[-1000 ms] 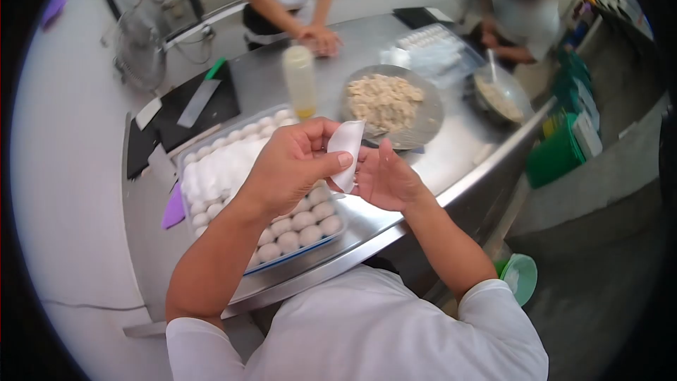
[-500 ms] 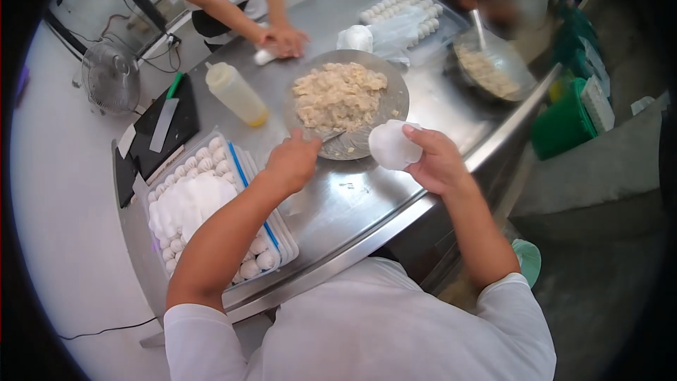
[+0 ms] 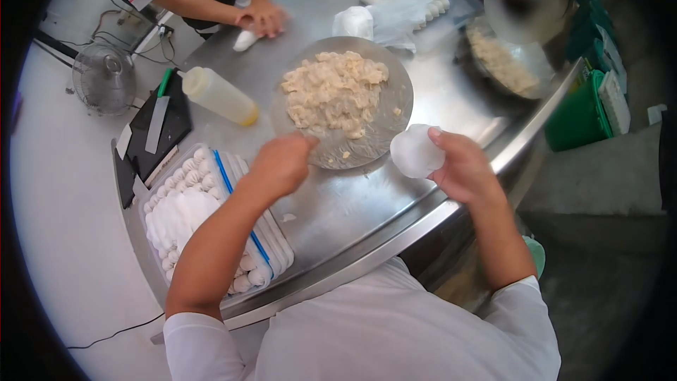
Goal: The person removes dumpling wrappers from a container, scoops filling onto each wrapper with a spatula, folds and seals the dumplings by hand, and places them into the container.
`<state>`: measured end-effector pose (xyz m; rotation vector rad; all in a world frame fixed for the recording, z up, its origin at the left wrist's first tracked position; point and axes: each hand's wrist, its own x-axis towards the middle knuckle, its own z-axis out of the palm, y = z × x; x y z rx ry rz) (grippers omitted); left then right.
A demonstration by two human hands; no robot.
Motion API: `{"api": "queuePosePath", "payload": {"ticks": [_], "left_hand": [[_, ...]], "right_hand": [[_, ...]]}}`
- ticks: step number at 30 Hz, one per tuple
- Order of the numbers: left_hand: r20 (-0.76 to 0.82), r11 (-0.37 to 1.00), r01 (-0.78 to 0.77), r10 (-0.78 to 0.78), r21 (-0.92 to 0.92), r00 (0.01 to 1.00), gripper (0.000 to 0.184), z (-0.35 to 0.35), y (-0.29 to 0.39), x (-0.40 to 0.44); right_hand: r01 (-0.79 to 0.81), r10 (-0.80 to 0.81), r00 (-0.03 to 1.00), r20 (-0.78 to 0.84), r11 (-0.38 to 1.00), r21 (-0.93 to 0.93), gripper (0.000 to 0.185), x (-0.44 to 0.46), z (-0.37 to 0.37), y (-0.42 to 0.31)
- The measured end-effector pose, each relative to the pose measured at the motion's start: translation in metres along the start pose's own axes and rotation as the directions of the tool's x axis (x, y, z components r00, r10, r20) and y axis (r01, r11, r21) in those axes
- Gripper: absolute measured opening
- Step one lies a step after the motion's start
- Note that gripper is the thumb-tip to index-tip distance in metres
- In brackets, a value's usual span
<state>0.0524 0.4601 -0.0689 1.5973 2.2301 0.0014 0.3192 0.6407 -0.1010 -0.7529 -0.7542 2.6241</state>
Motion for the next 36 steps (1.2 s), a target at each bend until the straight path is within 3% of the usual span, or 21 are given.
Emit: {"api": "queuePosePath", "payload": {"ticks": [4,8,10,13,17,19,23,27,29,32,33,35,36], "left_hand": [[-0.164,0.994,0.071,-0.085,-0.089,0.983,0.044,-0.008,-0.002,0.014],[-0.079,0.999,0.009,-0.013,-0.039,0.997,0.046,-0.001,0.004,0.027],[0.065,0.997,-0.066,0.063,0.035,0.996,0.045,-0.016,0.007,0.022],[-0.070,0.999,0.034,-0.036,-0.027,0.997,0.044,-0.009,0.008,0.024],[0.048,0.995,-0.096,0.095,0.020,0.994,0.044,-0.006,0.001,0.011],[0.017,0.997,0.013,-0.012,-0.077,1.000,0.045,-0.019,0.000,0.000],[-0.012,0.997,0.060,-0.060,-0.042,0.998,0.043,0.006,-0.016,-0.002],[-0.025,0.971,-0.064,0.060,-0.230,0.998,0.040,0.026,-0.001,-0.008],[0.028,0.891,-0.035,0.053,-0.453,0.998,0.039,0.021,0.013,-0.014],[-0.052,0.827,-0.071,0.050,-0.558,0.997,0.040,0.026,0.024,-0.023],[-0.052,0.824,-0.078,0.059,-0.561,0.997,0.040,0.026,0.026,-0.023],[-0.111,0.973,0.049,-0.076,-0.223,0.991,0.043,0.025,0.023,-0.024],[-0.114,0.974,0.050,-0.076,-0.222,0.991,0.043,0.022,0.019,-0.023]], "right_hand": [[-0.075,0.075,0.996,-0.045,0.997,-0.002,0.032,0.003,0.000,-0.010],[-0.139,0.139,0.990,-0.011,0.990,-0.019,0.030,0.002,0.001,-0.012],[-0.154,0.153,0.988,-0.020,0.987,-0.047,0.029,0.001,0.000,-0.012],[-0.185,0.183,0.982,-0.038,0.980,-0.066,0.030,0.002,0.003,-0.012],[-0.241,0.238,0.970,-0.048,0.970,-0.046,0.031,0.009,0.000,-0.009],[-0.268,0.258,0.958,-0.123,0.960,-0.078,0.032,0.008,0.005,-0.011],[-0.339,0.326,0.936,-0.135,0.936,-0.090,0.036,0.019,0.006,-0.008],[-0.320,0.300,0.928,-0.222,0.945,-0.060,0.040,0.031,0.014,-0.001],[-0.292,0.273,0.932,-0.237,0.955,-0.048,0.041,0.038,0.013,0.000],[-0.275,0.283,0.945,-0.166,0.959,0.070,0.040,0.043,0.014,0.003],[-0.278,0.281,0.940,-0.192,0.960,0.044,0.041,0.042,0.016,0.003],[-0.278,0.275,0.937,-0.217,0.960,0.015,0.041,0.039,0.019,0.002],[-0.280,0.270,0.935,-0.228,0.960,-0.012,0.042,0.038,0.020,0.002]]}}
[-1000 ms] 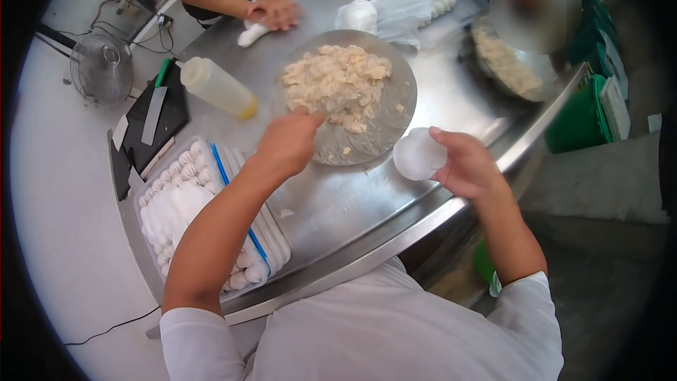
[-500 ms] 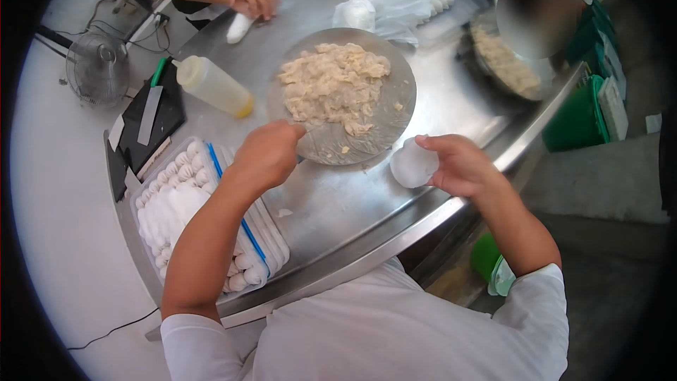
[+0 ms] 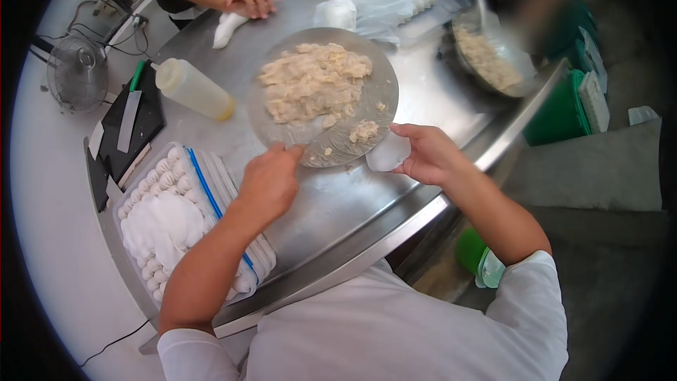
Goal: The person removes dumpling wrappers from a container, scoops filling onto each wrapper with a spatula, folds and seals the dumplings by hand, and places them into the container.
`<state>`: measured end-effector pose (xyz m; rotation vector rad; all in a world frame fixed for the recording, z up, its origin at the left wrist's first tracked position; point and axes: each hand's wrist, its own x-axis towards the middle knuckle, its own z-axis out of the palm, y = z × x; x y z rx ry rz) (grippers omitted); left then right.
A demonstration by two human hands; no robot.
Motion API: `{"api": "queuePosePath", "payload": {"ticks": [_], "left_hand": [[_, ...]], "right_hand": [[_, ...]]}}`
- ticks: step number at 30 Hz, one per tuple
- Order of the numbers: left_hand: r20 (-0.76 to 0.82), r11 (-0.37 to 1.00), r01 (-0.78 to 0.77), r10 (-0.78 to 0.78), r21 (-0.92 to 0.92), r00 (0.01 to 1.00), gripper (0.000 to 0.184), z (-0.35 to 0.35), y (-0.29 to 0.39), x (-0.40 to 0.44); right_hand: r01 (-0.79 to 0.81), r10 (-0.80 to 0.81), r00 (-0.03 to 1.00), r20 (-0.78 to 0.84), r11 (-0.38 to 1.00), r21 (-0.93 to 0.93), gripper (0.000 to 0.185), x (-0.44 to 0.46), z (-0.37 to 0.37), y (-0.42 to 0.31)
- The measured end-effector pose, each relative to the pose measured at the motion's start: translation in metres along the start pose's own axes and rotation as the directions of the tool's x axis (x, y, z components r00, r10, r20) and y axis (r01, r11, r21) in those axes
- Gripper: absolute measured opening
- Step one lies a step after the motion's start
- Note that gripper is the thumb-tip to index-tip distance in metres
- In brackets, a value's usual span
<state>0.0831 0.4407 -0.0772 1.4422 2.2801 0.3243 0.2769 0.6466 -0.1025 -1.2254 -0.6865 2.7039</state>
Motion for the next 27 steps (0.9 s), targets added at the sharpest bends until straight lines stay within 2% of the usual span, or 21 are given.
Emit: {"api": "queuePosePath", "payload": {"ticks": [3,5,6,8,12,14,15,17,20,24,26,27], "left_hand": [[0.058,0.996,0.009,-0.014,0.086,0.998,0.038,-0.007,-0.008,0.007],[-0.046,0.975,-0.207,0.204,-0.078,0.978,0.041,0.002,-0.012,0.009],[-0.050,0.976,-0.204,0.200,-0.074,0.978,0.041,0.002,-0.013,0.013],[0.087,0.989,-0.070,0.060,0.127,0.994,0.043,-0.002,-0.015,0.026],[0.114,0.982,-0.031,0.010,0.187,0.993,0.045,-0.023,-0.010,0.027],[0.042,0.988,-0.124,0.121,0.096,0.992,0.046,-0.019,0.001,0.021],[0.042,0.988,-0.123,0.120,0.095,0.992,0.046,-0.018,0.005,0.022],[0.145,0.986,-0.134,0.119,0.098,0.982,0.044,-0.016,0.012,0.022],[0.117,0.985,-0.170,0.165,0.035,0.979,0.041,-0.025,0.000,0.015],[0.108,0.994,-0.080,0.072,0.078,0.992,0.036,-0.006,-0.016,0.008],[0.062,0.978,-0.159,0.168,-0.139,0.984,0.033,0.012,-0.011,-0.001],[0.065,0.977,-0.162,0.173,-0.141,0.983,0.033,0.015,-0.003,-0.006]], "right_hand": [[0.007,-0.006,1.000,0.018,1.000,-0.030,0.042,0.000,-0.001,0.000],[0.005,-0.004,0.999,0.041,1.000,-0.030,0.042,0.001,-0.004,0.001],[0.005,-0.003,0.999,0.044,0.999,-0.031,0.042,0.002,-0.003,0.000],[0.004,-0.002,0.999,0.052,0.999,-0.042,0.042,0.003,-0.001,0.000],[-0.012,0.013,1.000,0.024,0.999,-0.047,0.041,0.001,-0.007,0.001],[-0.014,0.016,0.999,0.042,0.999,-0.049,0.041,0.004,-0.008,0.000],[-0.011,0.014,0.999,0.051,0.999,-0.053,0.041,0.005,-0.008,0.000],[-0.017,0.020,0.998,0.054,0.998,-0.062,0.041,0.005,-0.008,0.001],[-0.016,0.017,1.000,0.018,0.998,-0.057,0.041,0.002,-0.007,0.001],[0.014,-0.013,1.000,0.014,0.997,-0.080,0.041,0.001,0.001,-0.001],[0.026,-0.026,1.000,0.004,0.997,-0.078,0.042,0.001,0.003,-0.002],[0.025,-0.023,0.999,0.032,0.999,-0.044,0.041,0.002,0.002,-0.002]]}}
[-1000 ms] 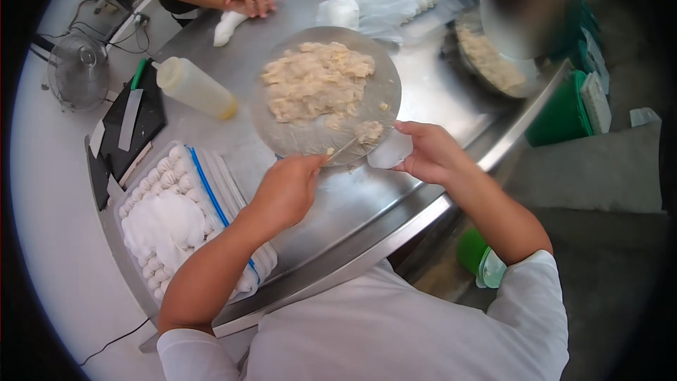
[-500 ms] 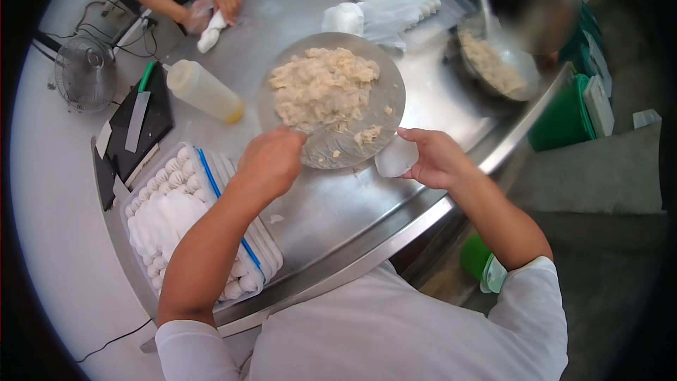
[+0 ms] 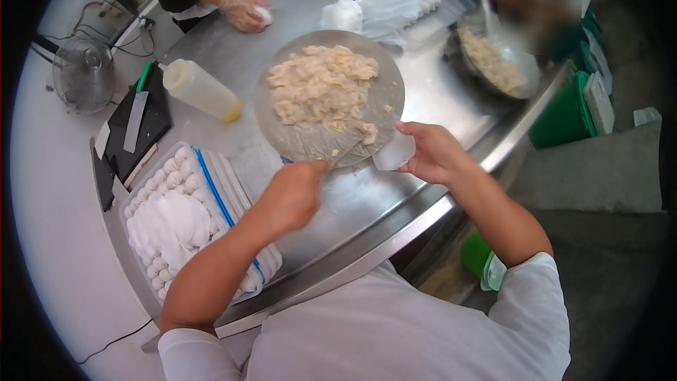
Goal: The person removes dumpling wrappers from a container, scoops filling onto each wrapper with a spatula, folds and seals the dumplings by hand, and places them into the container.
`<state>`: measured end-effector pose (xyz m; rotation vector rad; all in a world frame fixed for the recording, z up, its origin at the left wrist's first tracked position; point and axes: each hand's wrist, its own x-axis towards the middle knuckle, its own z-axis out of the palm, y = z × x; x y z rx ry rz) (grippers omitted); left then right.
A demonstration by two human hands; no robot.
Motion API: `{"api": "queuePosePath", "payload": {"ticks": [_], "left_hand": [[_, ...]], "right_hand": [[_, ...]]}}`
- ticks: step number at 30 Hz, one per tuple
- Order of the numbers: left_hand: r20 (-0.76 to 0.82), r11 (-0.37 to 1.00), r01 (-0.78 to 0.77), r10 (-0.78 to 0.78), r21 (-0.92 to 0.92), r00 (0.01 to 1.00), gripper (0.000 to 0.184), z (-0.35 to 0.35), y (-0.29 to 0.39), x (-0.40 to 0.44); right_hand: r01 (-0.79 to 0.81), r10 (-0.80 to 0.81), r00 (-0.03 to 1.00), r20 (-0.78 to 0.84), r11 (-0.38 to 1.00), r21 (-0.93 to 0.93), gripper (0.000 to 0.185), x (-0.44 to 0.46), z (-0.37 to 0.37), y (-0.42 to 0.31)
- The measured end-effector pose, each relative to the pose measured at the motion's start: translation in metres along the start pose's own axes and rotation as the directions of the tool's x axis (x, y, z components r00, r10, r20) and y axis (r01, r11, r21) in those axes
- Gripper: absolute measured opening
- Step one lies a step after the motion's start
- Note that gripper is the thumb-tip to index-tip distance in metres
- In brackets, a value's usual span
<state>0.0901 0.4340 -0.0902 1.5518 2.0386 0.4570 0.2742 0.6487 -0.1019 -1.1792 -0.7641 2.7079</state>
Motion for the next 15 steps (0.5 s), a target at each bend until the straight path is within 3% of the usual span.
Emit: {"api": "queuePosePath", "payload": {"ticks": [2,5,7,9,12,15], "left_hand": [[-0.043,0.971,-0.020,0.010,-0.238,0.999,0.033,0.004,0.022,-0.006],[-0.065,0.986,-0.068,0.058,-0.151,0.996,0.034,-0.006,0.031,-0.012],[-0.073,0.989,-0.112,0.106,-0.094,0.992,0.033,-0.014,0.022,-0.009],[-0.122,0.998,0.045,-0.049,-0.032,0.991,0.033,-0.023,0.007,0.006],[-0.031,0.997,0.073,-0.073,-0.003,0.997,0.034,-0.009,-0.015,0.029],[-0.014,0.990,-0.016,0.014,-0.140,1.000,0.034,-0.002,0.002,0.025]], "right_hand": [[0.005,-0.006,1.000,0.025,0.999,0.032,0.040,0.002,-0.002,-0.001],[0.055,-0.059,0.998,0.035,0.992,0.112,0.039,0.002,-0.003,0.000],[0.090,-0.085,0.995,-0.056,0.993,0.075,0.039,0.000,-0.004,0.002],[0.090,-0.085,0.994,-0.071,0.994,0.065,0.039,0.000,-0.004,0.003],[0.086,-0.083,0.994,-0.074,0.996,0.037,0.040,0.003,0.001,0.001],[0.066,-0.062,0.997,-0.045,0.994,0.085,0.038,0.010,-0.013,0.004]]}}
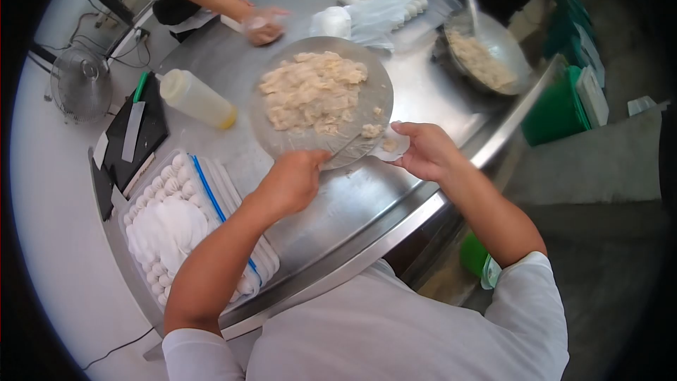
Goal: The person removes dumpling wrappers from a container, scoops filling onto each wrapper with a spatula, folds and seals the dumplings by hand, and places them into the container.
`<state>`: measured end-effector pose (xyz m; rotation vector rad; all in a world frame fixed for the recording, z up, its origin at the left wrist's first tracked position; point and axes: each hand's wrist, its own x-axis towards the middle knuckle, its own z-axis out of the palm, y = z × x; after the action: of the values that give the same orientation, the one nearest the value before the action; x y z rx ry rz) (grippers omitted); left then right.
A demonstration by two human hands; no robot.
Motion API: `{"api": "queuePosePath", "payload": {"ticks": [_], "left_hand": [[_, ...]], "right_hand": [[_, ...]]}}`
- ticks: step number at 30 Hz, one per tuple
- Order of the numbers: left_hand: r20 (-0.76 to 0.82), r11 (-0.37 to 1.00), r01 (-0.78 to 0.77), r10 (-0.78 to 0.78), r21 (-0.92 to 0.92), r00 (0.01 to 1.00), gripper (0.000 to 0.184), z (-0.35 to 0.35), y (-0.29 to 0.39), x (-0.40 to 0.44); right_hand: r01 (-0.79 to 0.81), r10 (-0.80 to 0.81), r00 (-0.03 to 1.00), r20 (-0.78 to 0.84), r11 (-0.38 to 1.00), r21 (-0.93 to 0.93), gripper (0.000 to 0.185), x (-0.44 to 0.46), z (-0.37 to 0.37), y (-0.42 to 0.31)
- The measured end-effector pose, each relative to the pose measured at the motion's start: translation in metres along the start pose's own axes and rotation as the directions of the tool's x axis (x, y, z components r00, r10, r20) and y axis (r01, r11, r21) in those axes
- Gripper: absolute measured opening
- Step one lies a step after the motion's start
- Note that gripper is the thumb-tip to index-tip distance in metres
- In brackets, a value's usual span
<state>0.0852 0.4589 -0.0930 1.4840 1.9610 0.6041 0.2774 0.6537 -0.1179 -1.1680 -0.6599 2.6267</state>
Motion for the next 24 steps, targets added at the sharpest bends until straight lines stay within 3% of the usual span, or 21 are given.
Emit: {"api": "queuePosePath", "payload": {"ticks": [4,5,7,10,11,13,16,20,24], "left_hand": [[-0.032,0.991,-0.132,0.131,-0.008,0.991,0.038,0.008,0.023,-0.022],[-0.032,0.991,-0.131,0.131,-0.011,0.991,0.038,0.006,0.026,-0.026],[-0.056,0.987,-0.043,0.052,0.154,0.997,0.036,-0.003,0.037,-0.034],[-0.145,0.990,-0.033,0.053,0.136,0.988,0.036,-0.026,0.048,-0.042],[-0.146,0.990,-0.034,0.054,0.136,0.988,0.036,-0.025,0.047,-0.042],[-0.086,0.986,-0.157,0.161,0.049,0.983,0.035,-0.024,0.044,-0.041],[-0.119,0.975,-0.144,0.165,0.167,0.979,0.036,-0.033,0.043,-0.043],[-0.126,0.984,-0.163,0.172,0.077,0.977,0.035,-0.060,0.049,-0.057],[-0.093,0.972,-0.187,0.201,0.142,0.975,0.035,-0.051,0.044,-0.054]], "right_hand": [[0.007,-0.007,1.000,0.014,1.000,-0.027,0.036,-0.006,0.001,-0.003],[0.006,-0.006,1.000,0.013,1.000,-0.029,0.036,-0.008,0.002,-0.003],[0.005,-0.005,1.000,0.006,1.000,0.003,0.035,-0.014,0.000,-0.001],[-0.014,0.013,0.999,0.042,1.000,0.022,0.039,-0.033,0.002,-0.002],[-0.013,0.012,0.999,0.042,1.000,0.021,0.039,-0.034,0.001,-0.002],[-0.045,0.026,0.977,0.214,0.995,0.085,0.041,-0.036,0.000,-0.002],[-0.031,-0.003,0.970,0.245,0.990,0.136,0.043,-0.035,0.001,0.004],[-0.007,-0.023,0.972,0.234,0.992,0.128,0.044,-0.041,0.004,0.000],[-0.057,0.024,0.964,0.266,0.992,0.117,0.046,-0.043,0.011,0.004]]}}
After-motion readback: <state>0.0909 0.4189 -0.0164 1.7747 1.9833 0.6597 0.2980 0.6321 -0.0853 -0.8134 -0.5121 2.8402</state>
